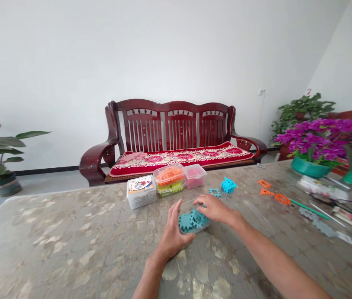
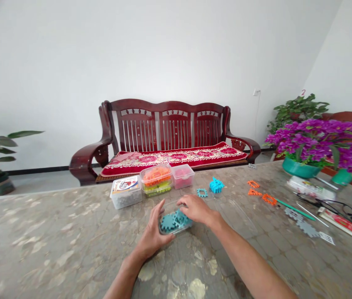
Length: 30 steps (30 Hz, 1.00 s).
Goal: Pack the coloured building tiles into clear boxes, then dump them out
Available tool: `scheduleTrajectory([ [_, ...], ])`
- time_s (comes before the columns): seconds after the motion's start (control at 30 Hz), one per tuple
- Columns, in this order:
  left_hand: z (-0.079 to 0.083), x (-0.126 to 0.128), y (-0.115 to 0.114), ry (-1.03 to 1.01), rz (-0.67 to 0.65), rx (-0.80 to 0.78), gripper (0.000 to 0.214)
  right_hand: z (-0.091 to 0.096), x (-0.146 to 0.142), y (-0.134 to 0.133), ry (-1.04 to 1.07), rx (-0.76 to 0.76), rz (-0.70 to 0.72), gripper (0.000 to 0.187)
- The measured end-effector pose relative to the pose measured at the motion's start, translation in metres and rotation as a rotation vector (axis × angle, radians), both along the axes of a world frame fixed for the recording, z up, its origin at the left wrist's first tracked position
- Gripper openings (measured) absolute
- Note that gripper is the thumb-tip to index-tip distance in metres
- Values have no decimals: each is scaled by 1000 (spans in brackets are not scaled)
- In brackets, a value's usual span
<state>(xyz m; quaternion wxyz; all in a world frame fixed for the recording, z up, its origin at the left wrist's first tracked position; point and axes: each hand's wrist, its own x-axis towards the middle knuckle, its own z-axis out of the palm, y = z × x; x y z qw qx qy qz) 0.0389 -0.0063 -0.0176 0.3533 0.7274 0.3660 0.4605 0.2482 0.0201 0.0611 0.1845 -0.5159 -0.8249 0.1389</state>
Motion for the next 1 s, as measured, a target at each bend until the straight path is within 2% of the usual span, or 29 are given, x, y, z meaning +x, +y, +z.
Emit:
scheduleTrajectory([
  [0.13, 2, 0, 0, 6, 7, -8, 105, -2, 37, 18, 208, 134, -324, 27],
  [0.2, 1, 0, 0, 9, 15, -13, 105, -7, 60, 27, 257, 180, -525, 27],
  [0.23, 0, 0, 1, 8, 22, -13, 105, -10, 71, 30, 261, 186, -582, 29],
  [0.4, -1, 0, 2, -2, 59, -2, 101, -23, 109, 34, 204, 211, -713, 36],
  [0.57, -2, 0, 2, 2, 67, 13, 100, -26, 125, 35, -58, 277, -869, 43],
  [0.67, -2, -1, 2, 9, 64, 25, 99, -28, 121, 36, -103, 263, -789, 41],
  [0.8, -1, -1, 2, 22, 61, 16, 99, -35, 100, 38, -174, 217, -550, 38],
  [0.9, 1, -1, 1, 21, 62, 25, 98, -41, 86, 44, -216, 145, -414, 44],
  [1.0, 2, -2, 2, 28, 53, 33, 97, -44, 80, 51, -263, 60, -344, 47],
])
